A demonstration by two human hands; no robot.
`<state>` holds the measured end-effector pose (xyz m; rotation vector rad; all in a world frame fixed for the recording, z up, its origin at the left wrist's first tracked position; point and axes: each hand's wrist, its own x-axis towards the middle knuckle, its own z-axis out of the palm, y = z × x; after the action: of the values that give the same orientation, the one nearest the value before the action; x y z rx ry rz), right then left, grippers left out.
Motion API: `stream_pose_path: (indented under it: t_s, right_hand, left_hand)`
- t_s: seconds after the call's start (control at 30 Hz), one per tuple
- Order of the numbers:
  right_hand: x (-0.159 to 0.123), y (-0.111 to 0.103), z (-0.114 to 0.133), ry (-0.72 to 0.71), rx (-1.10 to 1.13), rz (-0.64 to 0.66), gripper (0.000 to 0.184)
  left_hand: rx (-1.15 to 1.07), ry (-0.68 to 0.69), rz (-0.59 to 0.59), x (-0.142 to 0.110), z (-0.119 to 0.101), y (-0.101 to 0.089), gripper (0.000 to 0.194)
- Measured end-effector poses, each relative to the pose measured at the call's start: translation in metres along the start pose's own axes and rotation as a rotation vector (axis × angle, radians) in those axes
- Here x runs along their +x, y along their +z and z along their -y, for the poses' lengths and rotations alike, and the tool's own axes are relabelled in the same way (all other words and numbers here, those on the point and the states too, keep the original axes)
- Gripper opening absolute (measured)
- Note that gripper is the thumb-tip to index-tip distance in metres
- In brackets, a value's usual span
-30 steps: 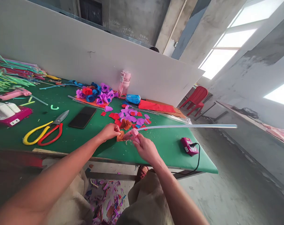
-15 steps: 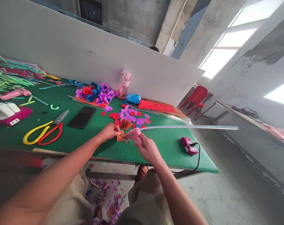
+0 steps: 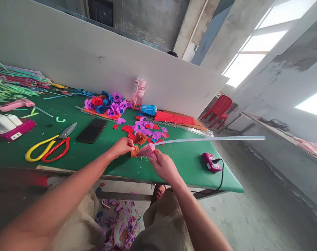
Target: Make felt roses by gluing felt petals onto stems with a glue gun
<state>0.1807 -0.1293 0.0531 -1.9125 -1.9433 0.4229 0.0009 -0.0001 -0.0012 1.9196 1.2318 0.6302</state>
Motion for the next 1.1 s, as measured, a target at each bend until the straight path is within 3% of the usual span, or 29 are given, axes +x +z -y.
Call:
stream_pose_path:
  t_s: [0.27, 0.5, 0.87, 1.1]
  right_hand:
    - [-0.003, -0.006, -0.01, 0.046, 0.169, -0.067, 0.019]
    - [-0.005, -0.008, -0.016, 0.124, 0.536, 0.038, 0.029]
    - [0.0, 0.015, -0.006, 0.009, 0.235, -0.028, 0.017]
    - [-0.001, 0.011, -0.01, 0.048, 0.201, -0.033, 0.016]
  left_hand:
    - [-0.067, -0.014, -0.018, 0.003, 0.003, 0.001, 0.008]
    - [-0.244, -0.046, 0.023, 0.003, 0.002, -0.001, 0.013]
    - [-0.241, -0.022, 0.01, 0.006, 0.009, 0.003, 0.012]
    - [-0.238, -0.038, 0.023, 0.004, 0.006, 0.001, 0.016]
